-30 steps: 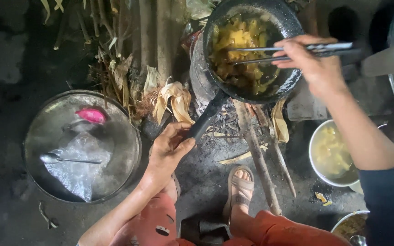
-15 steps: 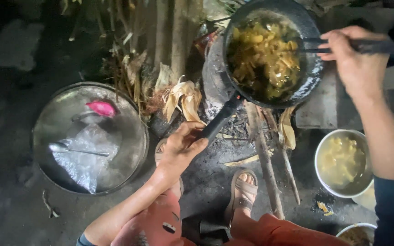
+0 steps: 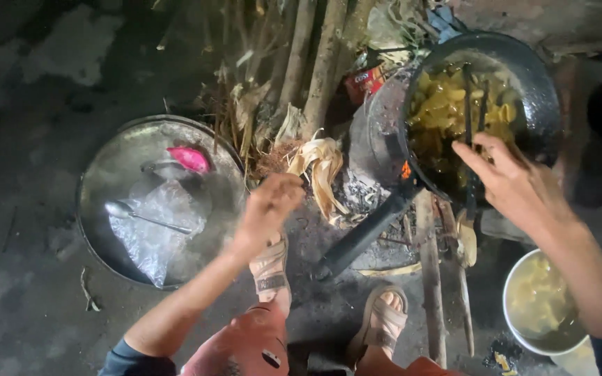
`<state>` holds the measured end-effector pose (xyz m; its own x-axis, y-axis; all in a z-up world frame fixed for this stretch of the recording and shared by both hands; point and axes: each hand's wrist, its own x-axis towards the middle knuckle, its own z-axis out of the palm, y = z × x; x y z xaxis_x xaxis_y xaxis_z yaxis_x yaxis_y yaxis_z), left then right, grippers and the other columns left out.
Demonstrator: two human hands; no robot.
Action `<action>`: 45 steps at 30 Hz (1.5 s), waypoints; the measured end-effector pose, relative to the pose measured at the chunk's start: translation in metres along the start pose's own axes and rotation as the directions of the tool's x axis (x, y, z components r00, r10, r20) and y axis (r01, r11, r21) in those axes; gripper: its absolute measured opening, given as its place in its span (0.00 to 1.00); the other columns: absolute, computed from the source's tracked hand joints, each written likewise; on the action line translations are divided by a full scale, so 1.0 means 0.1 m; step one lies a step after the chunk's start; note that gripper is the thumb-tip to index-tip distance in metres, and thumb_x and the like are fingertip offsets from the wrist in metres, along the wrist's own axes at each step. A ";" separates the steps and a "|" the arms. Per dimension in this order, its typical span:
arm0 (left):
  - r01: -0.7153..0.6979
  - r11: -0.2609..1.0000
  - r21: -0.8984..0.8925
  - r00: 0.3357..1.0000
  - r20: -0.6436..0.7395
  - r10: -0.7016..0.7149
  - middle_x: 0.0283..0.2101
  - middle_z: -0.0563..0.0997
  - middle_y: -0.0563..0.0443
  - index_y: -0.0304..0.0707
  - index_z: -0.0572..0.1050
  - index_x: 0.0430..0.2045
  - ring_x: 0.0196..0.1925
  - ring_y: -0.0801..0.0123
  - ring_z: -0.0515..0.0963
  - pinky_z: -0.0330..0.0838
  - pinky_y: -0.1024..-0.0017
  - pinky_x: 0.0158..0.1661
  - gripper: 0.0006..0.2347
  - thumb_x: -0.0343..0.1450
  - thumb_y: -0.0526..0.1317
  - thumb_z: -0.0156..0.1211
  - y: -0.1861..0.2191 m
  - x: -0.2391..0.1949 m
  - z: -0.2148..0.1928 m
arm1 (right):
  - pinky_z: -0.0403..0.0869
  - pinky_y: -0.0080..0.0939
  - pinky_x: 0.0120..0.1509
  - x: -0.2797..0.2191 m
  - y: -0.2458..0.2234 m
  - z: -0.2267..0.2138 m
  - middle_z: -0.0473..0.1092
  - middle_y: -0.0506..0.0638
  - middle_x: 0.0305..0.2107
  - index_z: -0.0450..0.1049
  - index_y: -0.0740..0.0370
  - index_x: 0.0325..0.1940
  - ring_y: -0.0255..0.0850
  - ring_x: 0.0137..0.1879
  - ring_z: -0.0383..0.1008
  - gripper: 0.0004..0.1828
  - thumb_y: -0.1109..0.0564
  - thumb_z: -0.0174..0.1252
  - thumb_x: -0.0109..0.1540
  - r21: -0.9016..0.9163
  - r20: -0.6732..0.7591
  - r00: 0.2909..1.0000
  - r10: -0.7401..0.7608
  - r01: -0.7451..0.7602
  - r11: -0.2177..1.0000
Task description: The person stirs food in a pan over a wood fire using chopsticks. They also add wood to the fire to maintain the heat.
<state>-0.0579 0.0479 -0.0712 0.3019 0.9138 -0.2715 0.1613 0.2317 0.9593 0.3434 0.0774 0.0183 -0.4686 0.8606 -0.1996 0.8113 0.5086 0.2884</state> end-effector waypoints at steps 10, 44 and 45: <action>0.536 0.841 0.076 0.751 -0.497 -0.434 0.25 0.76 0.53 0.37 0.77 0.30 0.23 0.77 0.73 0.65 0.84 0.20 0.10 0.71 0.26 0.46 -0.17 1.48 -1.54 | 0.78 0.30 0.57 -0.22 0.34 -0.17 0.76 0.50 0.63 0.82 0.61 0.61 0.39 0.61 0.78 0.17 0.68 0.58 0.70 -0.074 -0.397 0.918 -0.007 -0.025 0.997; 0.437 0.792 0.425 0.784 -0.612 -0.105 0.19 0.49 0.62 0.48 0.58 0.04 0.30 0.80 0.53 0.52 0.63 0.23 0.13 0.59 0.39 0.53 -1.19 4.26 -1.66 | 0.66 0.46 0.79 -0.99 0.42 0.27 0.64 0.61 0.69 0.71 0.68 0.65 0.49 0.72 0.68 0.26 0.74 0.42 0.64 0.695 -0.050 0.890 0.453 -0.295 0.656; 0.450 0.786 0.423 0.771 -0.628 -0.103 0.19 0.49 0.62 0.48 0.58 0.04 0.30 0.80 0.53 0.52 0.63 0.23 0.13 0.59 0.39 0.53 -1.02 4.04 -1.72 | 0.66 0.46 0.79 -0.98 0.41 0.34 0.64 0.61 0.69 0.71 0.68 0.65 0.49 0.72 0.68 0.26 0.74 0.42 0.64 0.704 -0.057 0.896 0.440 -0.276 0.654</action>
<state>-0.1141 0.4509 -0.2654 -0.3736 0.8904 -0.2600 0.6604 0.4522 0.5995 0.4343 0.0127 0.0176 -0.0832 0.9965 0.0016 0.9064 0.0764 -0.4156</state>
